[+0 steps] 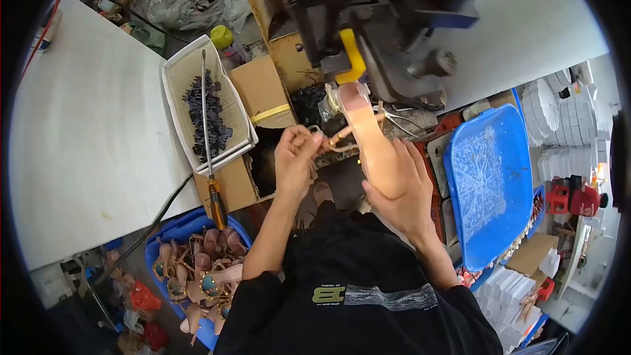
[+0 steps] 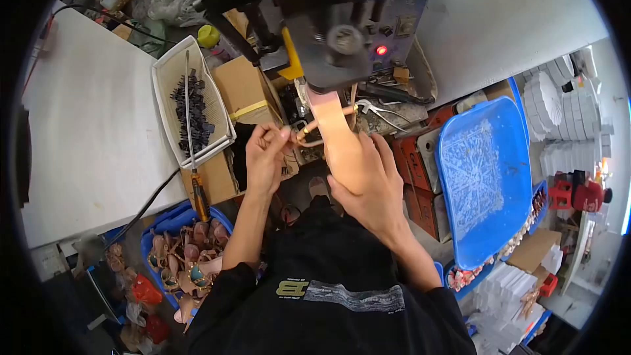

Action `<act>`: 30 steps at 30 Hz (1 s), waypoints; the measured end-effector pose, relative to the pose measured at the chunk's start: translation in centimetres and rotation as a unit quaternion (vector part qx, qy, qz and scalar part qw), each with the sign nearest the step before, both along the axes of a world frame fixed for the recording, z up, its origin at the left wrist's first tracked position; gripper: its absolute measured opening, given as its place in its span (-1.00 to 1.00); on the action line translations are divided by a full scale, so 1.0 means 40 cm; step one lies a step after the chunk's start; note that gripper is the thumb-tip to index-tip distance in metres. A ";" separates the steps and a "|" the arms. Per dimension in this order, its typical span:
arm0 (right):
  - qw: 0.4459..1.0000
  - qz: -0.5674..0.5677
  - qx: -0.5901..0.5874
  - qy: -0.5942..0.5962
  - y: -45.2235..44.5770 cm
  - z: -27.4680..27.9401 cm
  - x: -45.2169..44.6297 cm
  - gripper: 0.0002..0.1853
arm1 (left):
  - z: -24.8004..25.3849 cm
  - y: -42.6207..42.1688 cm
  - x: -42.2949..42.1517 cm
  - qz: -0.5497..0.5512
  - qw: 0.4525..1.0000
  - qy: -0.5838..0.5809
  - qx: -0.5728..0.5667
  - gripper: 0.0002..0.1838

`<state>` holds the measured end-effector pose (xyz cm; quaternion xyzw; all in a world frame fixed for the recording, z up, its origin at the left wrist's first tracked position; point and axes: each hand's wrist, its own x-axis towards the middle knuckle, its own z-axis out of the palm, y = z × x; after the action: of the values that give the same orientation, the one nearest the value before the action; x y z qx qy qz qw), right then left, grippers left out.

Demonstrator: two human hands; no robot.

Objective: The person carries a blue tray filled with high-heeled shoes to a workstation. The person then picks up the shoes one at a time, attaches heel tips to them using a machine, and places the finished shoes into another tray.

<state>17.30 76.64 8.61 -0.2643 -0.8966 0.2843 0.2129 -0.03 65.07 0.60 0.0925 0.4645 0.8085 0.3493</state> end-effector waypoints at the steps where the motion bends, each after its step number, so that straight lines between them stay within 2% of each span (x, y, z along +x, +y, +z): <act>1: 1.000 0.001 0.005 0.000 0.005 -0.003 -0.024 -0.15 | -0.001 0.007 -0.018 0.020 1.000 0.010 -0.018 -0.85; 3: 1.000 0.002 -0.008 -0.003 0.007 0.003 -0.051 -0.18 | 0.006 0.023 -0.050 0.058 0.996 0.030 -0.054 -0.82; 4: 1.000 0.003 -0.006 -0.008 0.010 0.012 -0.061 -0.18 | -0.006 0.028 -0.066 0.071 0.994 0.055 -0.066 -0.67; 7: 1.000 -0.001 -0.013 -0.005 0.006 0.021 -0.082 -0.19 | 0.016 0.078 -0.125 0.053 0.981 0.165 -0.084 -0.57; 10: 1.000 -0.003 -0.020 -0.013 0.001 0.016 -0.078 -0.17 | -0.001 0.139 -0.185 -0.024 0.987 0.152 -0.047 -0.36; 13: 1.000 -0.009 -0.008 -0.021 -0.002 0.015 -0.072 -0.17 | 0.013 0.187 -0.203 -0.093 0.991 0.084 0.046 -0.18; 14: 1.000 -0.012 -0.008 -0.019 -0.001 0.012 -0.072 -0.18 | -0.005 0.198 -0.211 -0.118 0.983 0.118 0.076 -0.10; 17: 1.000 -0.015 -0.007 -0.009 0.007 0.003 -0.075 -0.20 | -0.008 0.202 -0.226 -0.141 0.980 0.105 0.096 -0.10; 20: 1.000 -0.009 -0.007 -0.001 0.011 0.000 -0.079 -0.21 | -0.043 0.202 -0.241 -0.154 0.979 0.092 0.101 -0.36; 23: 1.000 -0.009 -0.014 0.005 0.006 0.003 -0.074 -0.23 | -0.034 0.196 -0.235 -0.135 0.981 0.072 0.116 -0.34; 26: 1.000 -0.007 -0.017 0.011 0.011 0.014 -0.079 -0.24 | -0.024 0.145 -0.196 0.020 0.990 0.134 -0.044 -0.43; 28: 1.000 -0.009 -0.025 0.015 0.006 0.024 -0.080 -0.25 | -0.046 0.081 -0.172 0.085 0.937 0.276 -0.196 -0.58; 30: 1.000 -0.013 -0.021 0.011 0.004 0.022 -0.079 -0.26 | -0.106 0.008 -0.155 0.129 0.888 0.334 -0.287 -0.78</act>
<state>14.14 76.82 9.47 -0.2774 -0.8845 0.3029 0.2213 -6.21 65.39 -3.65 0.1922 0.7737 0.5987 0.0771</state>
